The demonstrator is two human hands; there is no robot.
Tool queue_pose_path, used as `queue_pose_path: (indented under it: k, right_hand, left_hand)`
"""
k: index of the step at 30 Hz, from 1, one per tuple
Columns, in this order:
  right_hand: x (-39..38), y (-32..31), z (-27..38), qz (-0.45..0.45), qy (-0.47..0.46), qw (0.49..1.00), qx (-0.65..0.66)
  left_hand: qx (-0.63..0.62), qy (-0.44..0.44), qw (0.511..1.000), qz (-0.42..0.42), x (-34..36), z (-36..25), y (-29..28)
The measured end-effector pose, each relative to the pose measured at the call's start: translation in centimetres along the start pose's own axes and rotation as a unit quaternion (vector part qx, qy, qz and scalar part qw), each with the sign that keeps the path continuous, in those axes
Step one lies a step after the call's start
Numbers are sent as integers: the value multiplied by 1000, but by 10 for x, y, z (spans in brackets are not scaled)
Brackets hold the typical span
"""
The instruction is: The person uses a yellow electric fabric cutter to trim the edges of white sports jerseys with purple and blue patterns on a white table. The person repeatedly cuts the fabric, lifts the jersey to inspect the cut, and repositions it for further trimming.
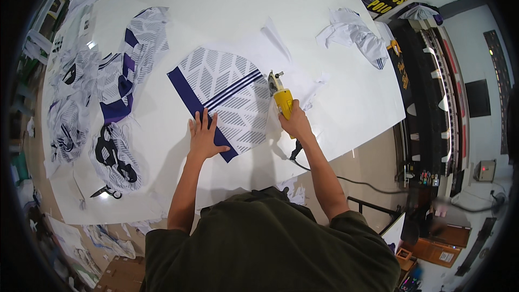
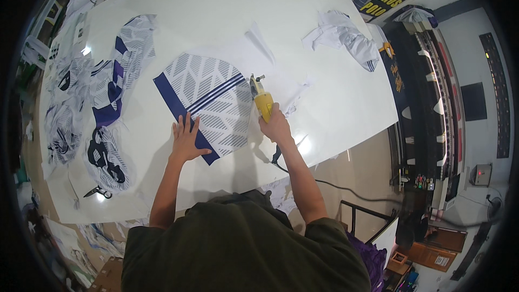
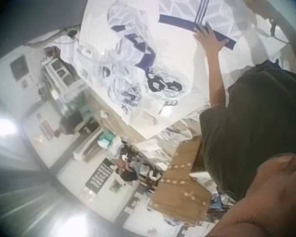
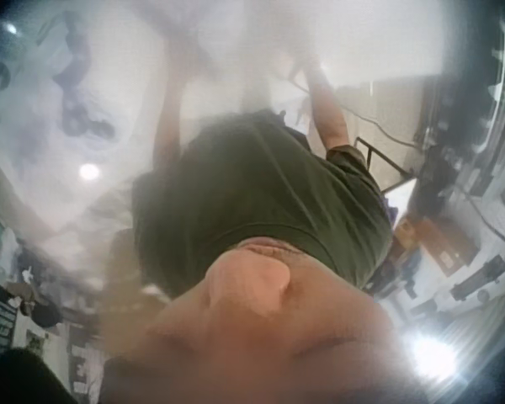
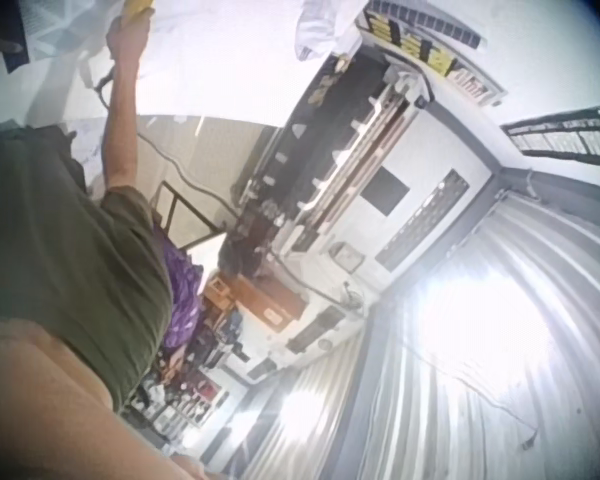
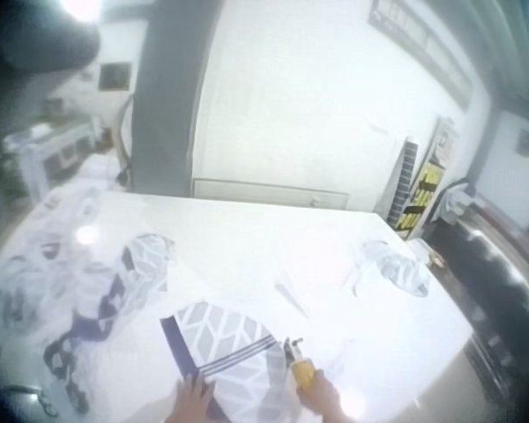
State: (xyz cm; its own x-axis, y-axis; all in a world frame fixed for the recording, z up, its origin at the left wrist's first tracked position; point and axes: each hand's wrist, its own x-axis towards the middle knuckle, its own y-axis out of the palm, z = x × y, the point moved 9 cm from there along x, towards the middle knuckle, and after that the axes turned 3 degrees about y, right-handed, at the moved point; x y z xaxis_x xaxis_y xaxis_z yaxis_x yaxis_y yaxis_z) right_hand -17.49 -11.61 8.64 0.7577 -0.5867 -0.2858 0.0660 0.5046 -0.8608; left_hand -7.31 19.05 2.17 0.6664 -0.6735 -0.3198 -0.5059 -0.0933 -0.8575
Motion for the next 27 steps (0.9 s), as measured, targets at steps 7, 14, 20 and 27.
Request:
queue_pose_path:
  k: [7,14,20,27]
  right_hand:
    - [42,-10,9,44,-54,997,-13]
    - [93,-12,14,71,-120,990,-38]
    - [124,-21,32,105,-169,978,-68]
    - [159,-27,57,138,-232,958,-94]
  left_hand:
    - [-15,6,1000,-17,-1,0,-2]
    - [-31,-15,999,-14,0,-3,-7]
    - [-37,-22,999,-27,0,-3,-5]
    - [-37,-42,998,-26,1,-6,-14]
